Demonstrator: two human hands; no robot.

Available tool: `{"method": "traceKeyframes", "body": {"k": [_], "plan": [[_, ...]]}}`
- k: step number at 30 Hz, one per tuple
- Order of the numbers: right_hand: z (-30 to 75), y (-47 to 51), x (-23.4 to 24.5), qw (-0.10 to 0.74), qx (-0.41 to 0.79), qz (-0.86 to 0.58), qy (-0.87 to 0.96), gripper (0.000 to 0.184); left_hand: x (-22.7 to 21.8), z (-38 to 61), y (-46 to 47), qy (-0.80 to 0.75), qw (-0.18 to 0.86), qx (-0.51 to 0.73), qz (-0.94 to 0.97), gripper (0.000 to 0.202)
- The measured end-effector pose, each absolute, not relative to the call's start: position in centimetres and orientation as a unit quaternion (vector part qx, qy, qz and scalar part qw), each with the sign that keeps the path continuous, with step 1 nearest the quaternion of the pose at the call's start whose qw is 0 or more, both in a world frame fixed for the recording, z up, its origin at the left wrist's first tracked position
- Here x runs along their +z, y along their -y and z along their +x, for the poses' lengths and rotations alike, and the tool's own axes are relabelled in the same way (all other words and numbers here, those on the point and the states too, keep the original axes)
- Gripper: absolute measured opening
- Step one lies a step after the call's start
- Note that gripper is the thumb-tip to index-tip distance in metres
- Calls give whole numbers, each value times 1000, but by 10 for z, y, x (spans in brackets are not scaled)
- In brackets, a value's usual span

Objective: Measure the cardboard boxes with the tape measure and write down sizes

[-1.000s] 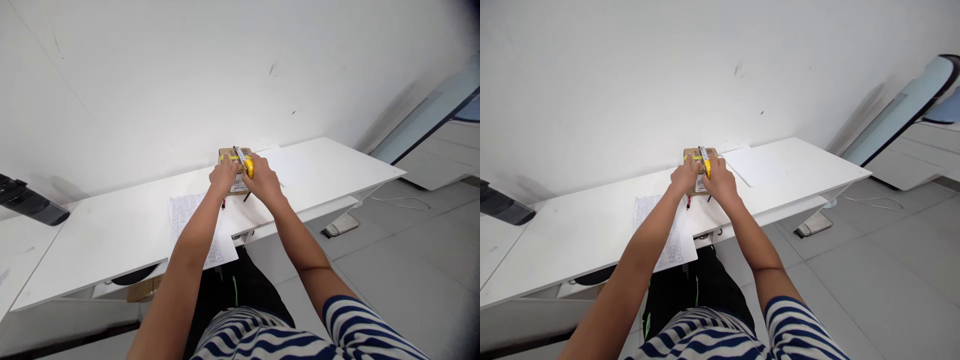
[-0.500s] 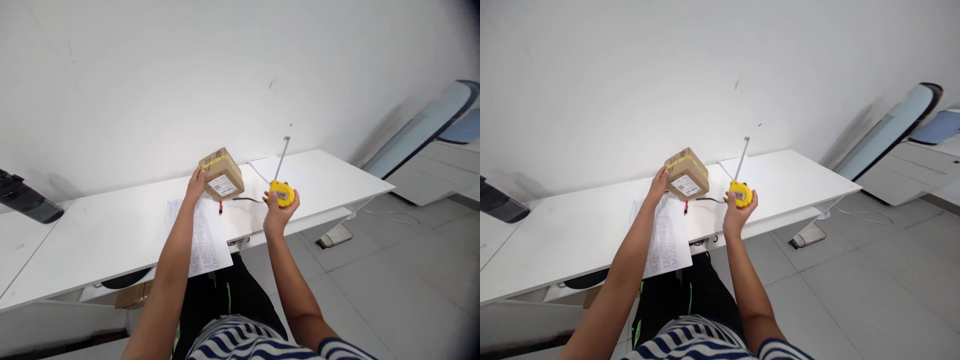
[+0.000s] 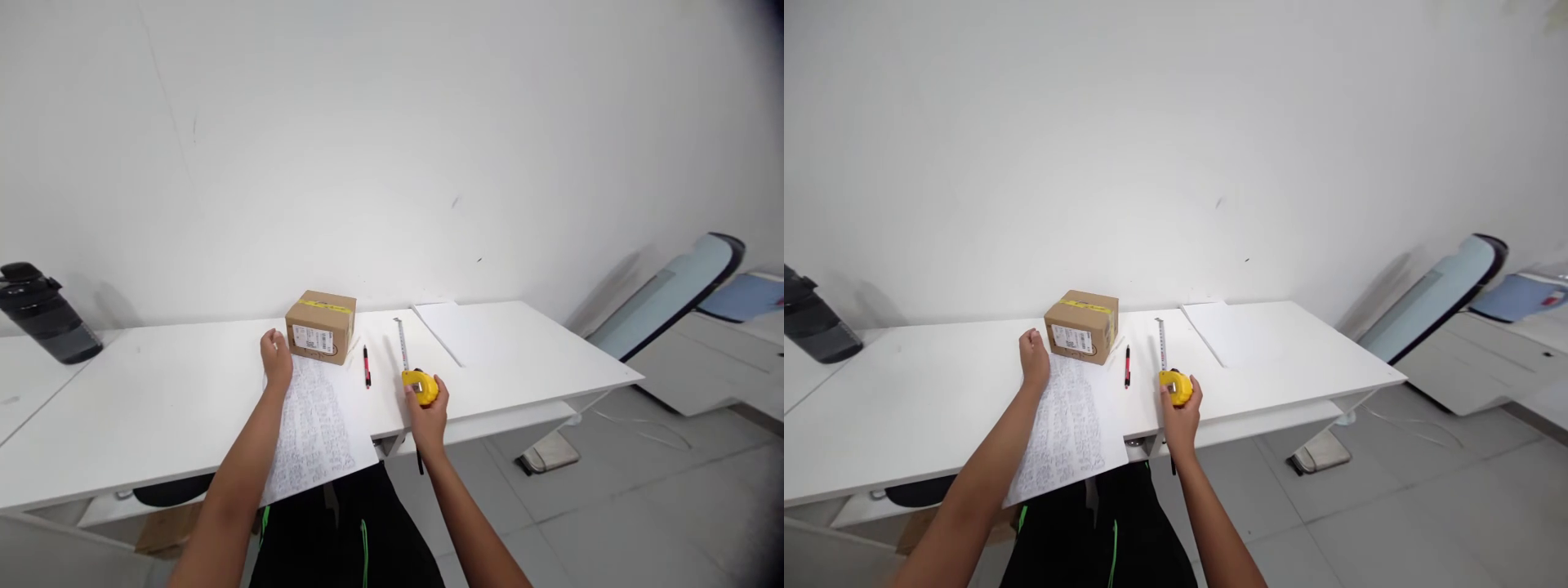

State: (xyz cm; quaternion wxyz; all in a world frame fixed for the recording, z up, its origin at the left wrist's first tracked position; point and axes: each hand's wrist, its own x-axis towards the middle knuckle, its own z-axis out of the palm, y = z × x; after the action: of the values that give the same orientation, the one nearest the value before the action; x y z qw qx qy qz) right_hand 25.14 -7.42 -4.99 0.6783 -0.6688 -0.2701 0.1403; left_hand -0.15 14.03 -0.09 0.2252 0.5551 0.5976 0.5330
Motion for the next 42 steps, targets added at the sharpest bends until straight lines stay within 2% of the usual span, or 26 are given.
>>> {"method": "traceKeyframes", "body": {"k": [1, 3, 5, 6, 7, 10, 11, 14, 17, 20, 24, 27, 31, 33, 35, 38, 42], "plan": [[248, 77, -52, 649, 128, -694, 283, 81, -1, 1, -137, -586, 210, 540, 567, 54], [241, 80, -56, 593, 110, -736, 306, 78, 0, 10, -127, -552, 156, 522, 631, 72], [235, 81, -58, 547, 86, -754, 355, 74, 3, 22, -114, -517, 89, 477, 705, 94], [232, 80, -59, 527, 74, -758, 377, 72, 5, 28, -107, -496, 62, 443, 744, 97], [231, 79, -59, 511, 62, -762, 393, 71, 7, 35, -101, -471, 47, 403, 784, 91], [233, 75, -53, 467, 35, -777, 420, 67, 9, 54, -88, -379, 46, 289, 878, 56], [236, 72, -49, 443, 25, -783, 436, 64, 8, 58, -87, -362, 49, 265, 892, 54], [248, 62, -34, 335, -25, -793, 508, 53, 1, 61, -94, -422, 74, 231, 874, 68], [264, 44, -20, 231, -66, -808, 538, 56, -9, 50, -111, -556, 112, 190, 801, 73], [279, 22, -12, 175, -88, -818, 541, 60, -18, 39, -121, -604, 116, 154, 773, 71], [297, 0, -10, 111, -85, -792, 594, 60, -26, 36, -113, -584, 111, 122, 795, 73], [303, -7, -8, 79, -108, -776, 616, 61, -27, 38, -103, -559, 97, 126, 814, 72], [287, -15, 2, 70, -139, -661, 734, 48, -21, 37, -98, -557, 128, 142, 809, 72], [273, -26, 9, 38, -116, -628, 769, 46, -15, 35, -98, -559, 159, 181, 793, 67], [262, -42, 13, -19, -80, -657, 749, 48, -10, 32, -98, -555, 207, 237, 770, 61], [255, -61, 14, -82, -64, -658, 746, 41, -4, 28, -95, -538, 288, 284, 739, 58], [273, -64, 10, -74, -75, -570, 815, 32, -5, 27, -92, -562, 303, 281, 716, 56]]}}
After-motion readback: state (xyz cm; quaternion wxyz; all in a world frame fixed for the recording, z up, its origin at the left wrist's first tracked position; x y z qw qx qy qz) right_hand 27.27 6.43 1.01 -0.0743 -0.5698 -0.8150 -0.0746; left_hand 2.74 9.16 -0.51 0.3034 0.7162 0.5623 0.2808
